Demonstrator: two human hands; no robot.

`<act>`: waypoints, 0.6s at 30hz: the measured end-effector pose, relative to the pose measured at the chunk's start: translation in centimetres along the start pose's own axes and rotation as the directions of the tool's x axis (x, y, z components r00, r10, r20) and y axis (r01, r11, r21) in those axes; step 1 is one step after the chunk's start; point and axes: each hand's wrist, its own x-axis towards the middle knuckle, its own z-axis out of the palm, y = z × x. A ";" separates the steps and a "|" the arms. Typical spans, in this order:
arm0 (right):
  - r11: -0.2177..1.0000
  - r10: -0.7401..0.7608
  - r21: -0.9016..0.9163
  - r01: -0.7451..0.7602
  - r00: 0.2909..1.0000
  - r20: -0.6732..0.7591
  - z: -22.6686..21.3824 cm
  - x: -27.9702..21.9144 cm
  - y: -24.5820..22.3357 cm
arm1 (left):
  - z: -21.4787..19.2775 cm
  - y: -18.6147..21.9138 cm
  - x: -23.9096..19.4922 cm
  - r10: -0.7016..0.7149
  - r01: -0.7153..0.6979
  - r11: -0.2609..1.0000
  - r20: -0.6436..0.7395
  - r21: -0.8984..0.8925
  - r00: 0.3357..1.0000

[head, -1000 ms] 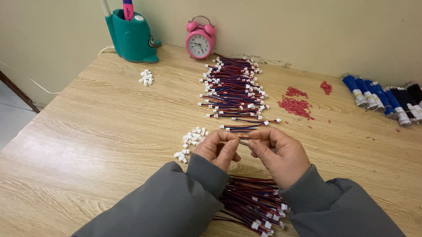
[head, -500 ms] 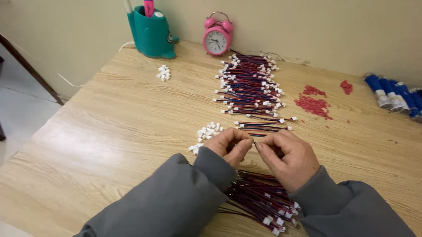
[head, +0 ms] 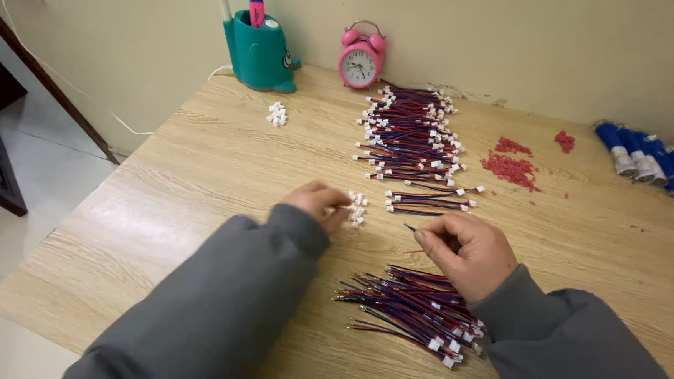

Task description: Assembling small electrical wire harnesses by attaching plastic connectors to wires

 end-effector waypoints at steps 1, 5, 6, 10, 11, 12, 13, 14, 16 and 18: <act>0.999 0.016 -0.039 -0.015 1.000 0.007 -0.1 -0.1 0.0 | 0.5 1.3 0.6 0.085 -0.083 0.988 -0.011 0.128 0.996; 0.999 0.022 -0.038 -0.023 1.000 -0.023 -0.7 -0.6 1.0 | 3.1 3.4 4.0 0.139 -0.169 0.901 0.103 0.399 0.985; 1.000 0.020 -0.024 -0.020 1.000 -0.019 -0.9 -0.5 1.1 | 3.5 3.5 4.7 0.045 -0.130 0.879 0.191 0.459 0.980; 0.999 0.023 0.026 -0.023 1.000 -0.001 -0.9 -0.1 1.3 | 3.7 3.7 6.5 -0.173 -0.030 0.827 0.305 0.562 0.937; 0.999 0.025 0.026 -0.025 1.000 -0.007 -0.9 -0.2 1.7 | 4.2 3.1 6.5 -0.168 -0.036 0.826 0.307 0.562 0.937; 0.999 0.019 0.038 -0.018 1.000 -0.008 -0.8 -0.4 2.0 | 4.7 2.6 6.5 -0.180 -0.032 0.813 0.304 0.582 0.936; 0.999 0.010 0.049 -0.009 1.000 -0.011 -0.8 -0.5 2.2 | 5.1 2.1 6.6 -0.191 -0.028 0.799 0.298 0.601 0.935; 0.999 0.010 0.048 -0.009 1.000 -0.018 -1.0 -0.3 2.0 | 5.1 2.3 6.8 -0.185 -0.034 0.798 0.298 0.601 0.936; 0.999 0.032 0.018 -0.032 0.999 0.001 -1.1 -0.4 1.5 | 4.9 2.3 6.5 -0.173 -0.035 0.804 0.290 0.593 0.941; 0.998 0.050 0.035 -0.051 0.999 0.007 -1.1 -0.8 1.1 | 5.3 2.6 5.4 -0.149 -0.057 0.790 0.282 0.610 0.948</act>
